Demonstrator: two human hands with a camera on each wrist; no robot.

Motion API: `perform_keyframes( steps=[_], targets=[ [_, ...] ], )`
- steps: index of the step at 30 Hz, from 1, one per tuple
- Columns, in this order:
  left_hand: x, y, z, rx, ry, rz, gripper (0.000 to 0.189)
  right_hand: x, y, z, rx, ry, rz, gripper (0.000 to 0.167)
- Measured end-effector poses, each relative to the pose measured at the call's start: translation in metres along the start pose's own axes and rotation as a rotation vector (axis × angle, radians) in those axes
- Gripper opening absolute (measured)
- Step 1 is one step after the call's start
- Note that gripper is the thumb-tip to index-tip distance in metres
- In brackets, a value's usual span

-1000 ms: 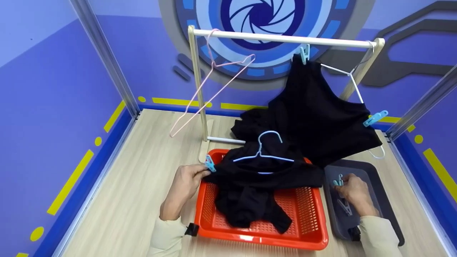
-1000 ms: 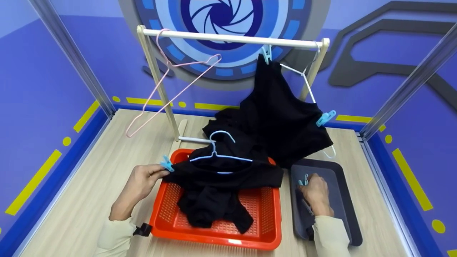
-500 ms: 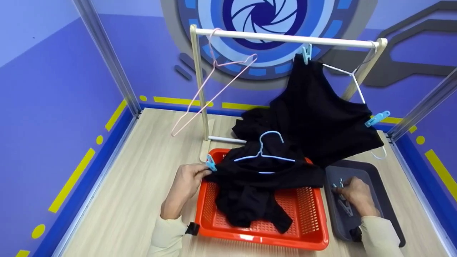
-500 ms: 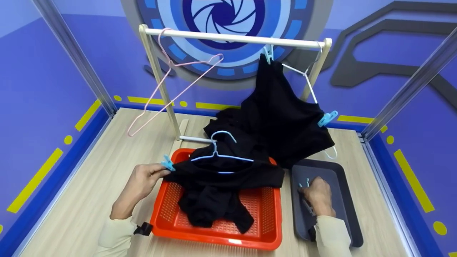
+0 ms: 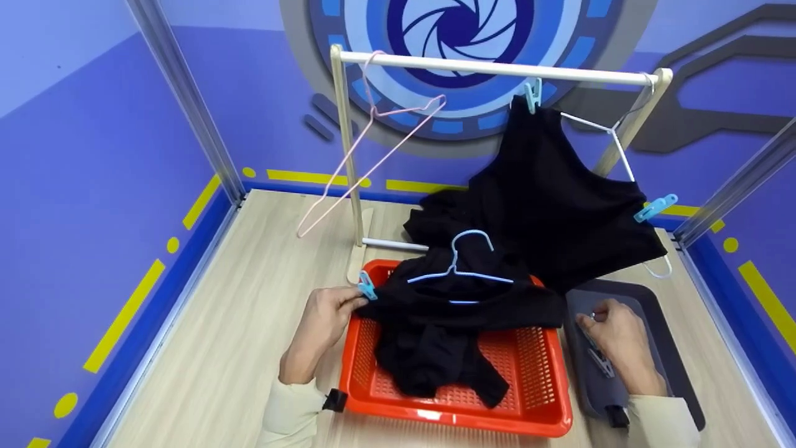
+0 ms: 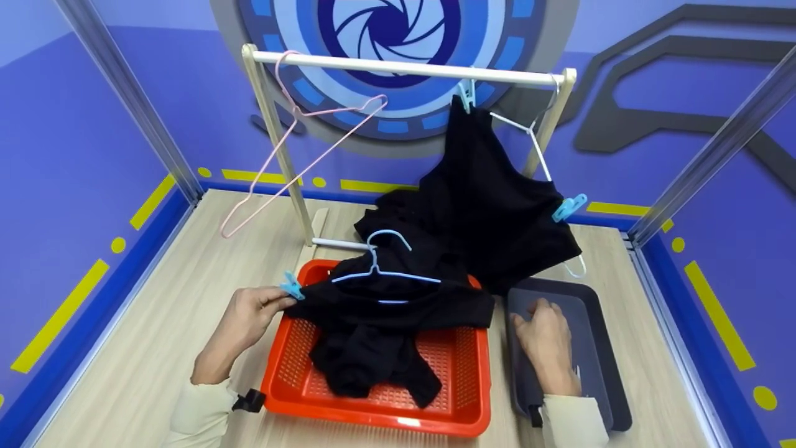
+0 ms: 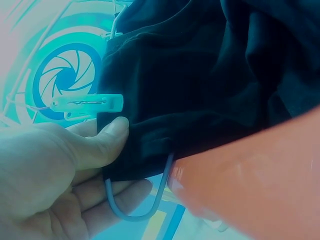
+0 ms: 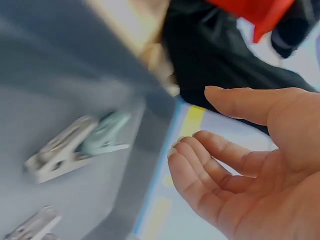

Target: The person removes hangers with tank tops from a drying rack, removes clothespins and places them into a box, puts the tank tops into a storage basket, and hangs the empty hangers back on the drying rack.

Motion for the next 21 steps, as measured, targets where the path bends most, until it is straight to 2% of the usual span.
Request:
perform_keyframes(
  steps=[10,21],
  targets=[
    [-0.001,0.001,-0.001,-0.002,0.001,-0.006,0.006,-0.019,-0.018,0.043,0.068,-0.113,-0.124,0.031],
    [-0.002,0.001,-0.003,0.000,-0.006,-0.014,0.006,-0.028,-0.022,0.075,0.123,-0.209,-0.212,0.018]
  ],
)
Point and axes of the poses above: each hand's wrist, its own x-axis towards the middle knuckle, its own y-axis out of the palm, z = x × y, the point moved 4 cm from there along x, towards the middle knuckle, and after that the axes turned 8 degrees about -x, right-handed, at the moved point
